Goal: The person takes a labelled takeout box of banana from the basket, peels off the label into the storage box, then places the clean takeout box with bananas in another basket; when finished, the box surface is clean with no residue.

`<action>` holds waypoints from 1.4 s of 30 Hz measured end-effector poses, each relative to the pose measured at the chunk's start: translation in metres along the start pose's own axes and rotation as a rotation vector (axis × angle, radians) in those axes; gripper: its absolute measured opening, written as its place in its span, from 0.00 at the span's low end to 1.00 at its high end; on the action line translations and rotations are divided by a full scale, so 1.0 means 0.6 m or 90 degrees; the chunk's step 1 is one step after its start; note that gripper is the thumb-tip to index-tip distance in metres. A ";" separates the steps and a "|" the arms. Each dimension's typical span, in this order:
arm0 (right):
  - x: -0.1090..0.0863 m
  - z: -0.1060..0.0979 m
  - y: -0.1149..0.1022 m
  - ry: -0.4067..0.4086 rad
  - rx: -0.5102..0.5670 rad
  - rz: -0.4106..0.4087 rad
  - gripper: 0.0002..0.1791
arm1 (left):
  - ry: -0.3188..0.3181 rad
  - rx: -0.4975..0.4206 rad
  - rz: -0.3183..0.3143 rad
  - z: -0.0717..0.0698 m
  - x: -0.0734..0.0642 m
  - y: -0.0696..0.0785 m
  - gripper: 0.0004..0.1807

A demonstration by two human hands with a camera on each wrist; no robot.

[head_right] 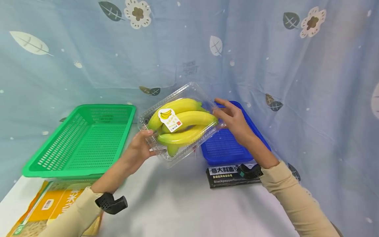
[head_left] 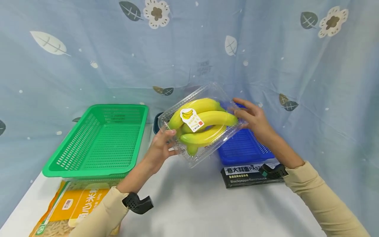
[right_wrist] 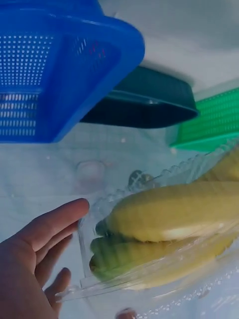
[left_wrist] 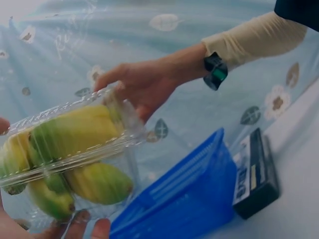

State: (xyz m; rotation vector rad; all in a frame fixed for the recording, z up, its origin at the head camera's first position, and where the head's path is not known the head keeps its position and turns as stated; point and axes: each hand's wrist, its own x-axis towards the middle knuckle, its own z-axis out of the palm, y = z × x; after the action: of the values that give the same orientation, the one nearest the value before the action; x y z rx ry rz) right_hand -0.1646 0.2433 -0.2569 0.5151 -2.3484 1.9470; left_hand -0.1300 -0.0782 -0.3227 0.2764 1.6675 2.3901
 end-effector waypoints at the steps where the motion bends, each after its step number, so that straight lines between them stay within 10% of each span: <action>1: -0.002 0.001 0.000 -0.016 -0.015 0.001 0.29 | 0.003 0.007 -0.004 -0.004 -0.002 0.000 0.43; 11: -0.023 0.034 0.006 -0.061 -0.089 0.032 0.26 | 0.077 0.051 0.039 -0.033 -0.021 0.018 0.46; 21: -0.059 0.083 0.010 -0.033 -0.142 0.034 0.25 | 0.090 0.244 0.162 -0.048 -0.057 0.025 0.41; 29: -0.101 0.113 0.017 -0.034 -0.162 0.079 0.26 | 0.077 0.322 0.142 -0.063 -0.097 0.020 0.38; 42: -0.170 0.147 0.067 -0.011 -0.127 0.174 0.28 | 0.072 0.295 0.024 -0.062 -0.149 -0.039 0.36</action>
State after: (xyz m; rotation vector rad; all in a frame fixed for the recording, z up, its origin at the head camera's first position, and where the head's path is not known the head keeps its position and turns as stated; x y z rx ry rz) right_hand -0.0642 0.1871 -0.3383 0.2071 -2.7082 1.7756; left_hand -0.0527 -0.1286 -0.3602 0.2488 2.2758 2.0466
